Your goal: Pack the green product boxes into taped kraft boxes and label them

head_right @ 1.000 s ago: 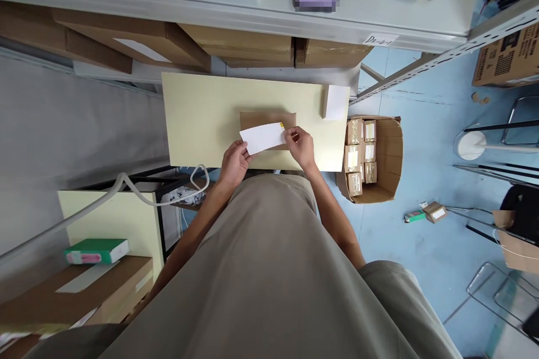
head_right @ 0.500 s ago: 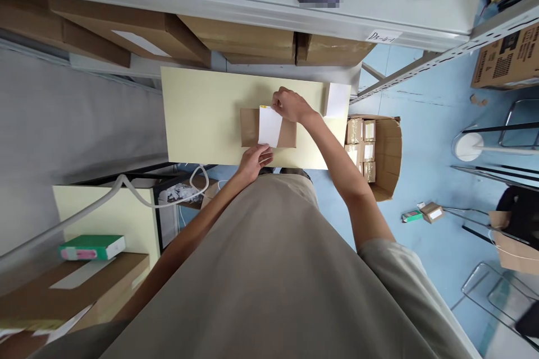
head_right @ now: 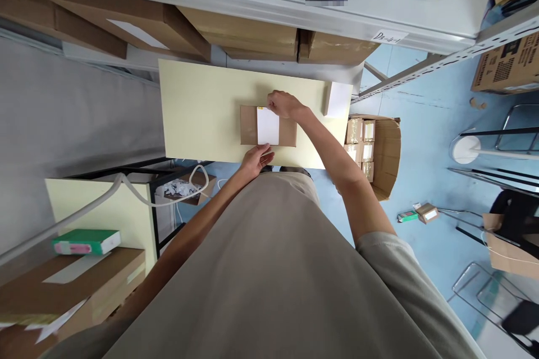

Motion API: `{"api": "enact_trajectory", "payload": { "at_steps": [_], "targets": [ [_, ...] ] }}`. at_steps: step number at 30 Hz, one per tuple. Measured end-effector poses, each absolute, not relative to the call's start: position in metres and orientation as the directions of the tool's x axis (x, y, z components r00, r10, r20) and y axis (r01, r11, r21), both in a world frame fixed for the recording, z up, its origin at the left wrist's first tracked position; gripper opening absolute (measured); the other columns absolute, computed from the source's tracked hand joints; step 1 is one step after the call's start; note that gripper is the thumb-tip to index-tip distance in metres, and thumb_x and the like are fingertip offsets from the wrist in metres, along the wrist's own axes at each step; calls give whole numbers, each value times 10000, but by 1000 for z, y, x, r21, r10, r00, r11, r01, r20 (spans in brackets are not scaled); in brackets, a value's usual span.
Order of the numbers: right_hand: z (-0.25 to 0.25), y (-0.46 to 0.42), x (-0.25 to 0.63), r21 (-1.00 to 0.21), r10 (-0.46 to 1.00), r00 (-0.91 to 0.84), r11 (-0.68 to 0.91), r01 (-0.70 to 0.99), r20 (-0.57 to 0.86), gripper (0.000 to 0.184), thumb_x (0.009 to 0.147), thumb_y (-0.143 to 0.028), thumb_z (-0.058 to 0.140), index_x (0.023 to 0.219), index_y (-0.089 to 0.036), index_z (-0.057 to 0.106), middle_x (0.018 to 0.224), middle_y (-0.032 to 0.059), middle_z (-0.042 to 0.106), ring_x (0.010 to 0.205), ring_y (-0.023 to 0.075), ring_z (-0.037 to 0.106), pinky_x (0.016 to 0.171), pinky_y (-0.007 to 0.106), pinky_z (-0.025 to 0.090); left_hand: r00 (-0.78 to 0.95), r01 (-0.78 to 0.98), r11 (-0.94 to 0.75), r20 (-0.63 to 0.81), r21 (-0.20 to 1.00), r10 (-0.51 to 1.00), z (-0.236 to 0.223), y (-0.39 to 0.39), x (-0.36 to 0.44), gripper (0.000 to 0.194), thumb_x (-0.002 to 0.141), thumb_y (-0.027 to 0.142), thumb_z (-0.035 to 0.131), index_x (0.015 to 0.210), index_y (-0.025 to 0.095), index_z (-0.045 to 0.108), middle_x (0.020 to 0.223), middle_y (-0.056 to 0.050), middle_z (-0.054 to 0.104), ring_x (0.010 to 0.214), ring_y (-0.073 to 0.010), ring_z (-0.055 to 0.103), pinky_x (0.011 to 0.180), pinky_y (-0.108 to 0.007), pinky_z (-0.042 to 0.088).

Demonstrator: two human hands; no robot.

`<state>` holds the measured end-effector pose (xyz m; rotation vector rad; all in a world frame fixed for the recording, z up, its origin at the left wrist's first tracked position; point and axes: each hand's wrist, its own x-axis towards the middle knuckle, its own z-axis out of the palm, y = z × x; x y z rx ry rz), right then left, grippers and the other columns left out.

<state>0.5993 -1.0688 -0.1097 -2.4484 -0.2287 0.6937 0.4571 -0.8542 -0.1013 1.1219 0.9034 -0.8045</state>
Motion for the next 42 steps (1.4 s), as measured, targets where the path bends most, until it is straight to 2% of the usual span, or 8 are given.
{"api": "enact_trajectory", "payload": {
  "at_steps": [6, 9, 12, 15, 23, 28, 33, 42],
  "targets": [
    [-113, -1072, 599, -609, 332, 851, -793, 18, -408, 186, 1032, -293, 619, 1015, -156, 743, 1209, 165, 777, 1021, 300, 710, 970, 445, 581, 410, 900, 207, -907, 385, -94, -95, -852, 461, 331, 754, 287, 982, 918, 189, 712, 986, -65, 793, 852, -169, 774, 877, -321, 652],
    [-109, -1080, 592, -666, 282, 897, -746, -19, -341, 207, 1038, -356, 639, 983, -180, 735, 1146, 138, 776, 988, 280, 712, 964, 429, 589, 470, 875, 171, -878, 452, -84, -88, -848, 467, 253, 811, 304, 903, 915, 181, 708, 1005, -86, 806, 885, -186, 789, 868, -319, 643],
    [-102, -1091, 572, -735, 144, 950, -668, -115, -279, 224, 1022, -399, 657, 936, -205, 728, 1061, 116, 785, 923, 264, 712, 907, 409, 598, 593, 803, 75, -805, 591, -3, -86, -843, 484, 190, 872, 320, 801, 865, 180, 673, 909, -76, 795, 854, -184, 783, 783, -279, 613],
    [-98, -1096, 538, -784, -43, 958, -566, -256, -283, 272, 998, -466, 667, 915, -213, 721, 977, 105, 794, 873, 257, 708, 831, 385, 589, 717, 695, -135, -696, 706, 46, -91, -836, 509, 195, 900, 344, 760, 849, 187, 657, 778, -37, 749, 767, -170, 740, 664, -235, 544],
    [-104, -1050, 454, -789, -418, 836, -343, -509, -357, 524, 999, -731, 547, 884, -234, 667, 916, 100, 798, 856, 246, 717, 821, 368, 562, 765, 402, -539, -595, 740, -245, -111, -816, 565, 195, 927, 368, 724, 885, 178, 721, 835, -63, 785, 754, -186, 708, 713, -267, 555],
    [-113, -1031, 446, -743, -503, 781, -346, -573, -369, 457, 1026, -659, 527, 890, -239, 648, 940, 110, 800, 852, 251, 723, 813, 366, 560, 741, 206, -705, -579, 678, -340, -117, -807, 582, 213, 913, 372, 705, 944, 180, 793, 983, -82, 833, 943, -228, 746, 840, -291, 563],
    [-121, -1031, 449, -662, -514, 769, -429, -615, -381, 375, 1046, -574, 533, 880, -248, 615, 946, 121, 787, 821, 265, 710, 779, 378, 552, 695, 184, -750, -623, 636, -358, -115, -808, 581, 266, 947, 366, 661, 1032, 167, 816, 1077, -99, 842, 972, -243, 756, 883, -315, 569],
    [-122, -1029, 452, -614, -482, 794, -514, -599, -370, 169, 1027, -352, 552, 887, -261, 577, 995, 114, 775, 840, 265, 694, 809, 387, 549, 742, 125, -813, -598, 569, -304, -106, -814, 575, 198, 969, 315, 667, 978, 182, 813, 1073, -106, 842, 1011, -255, 757, 895, -317, 546]
  ]
}}
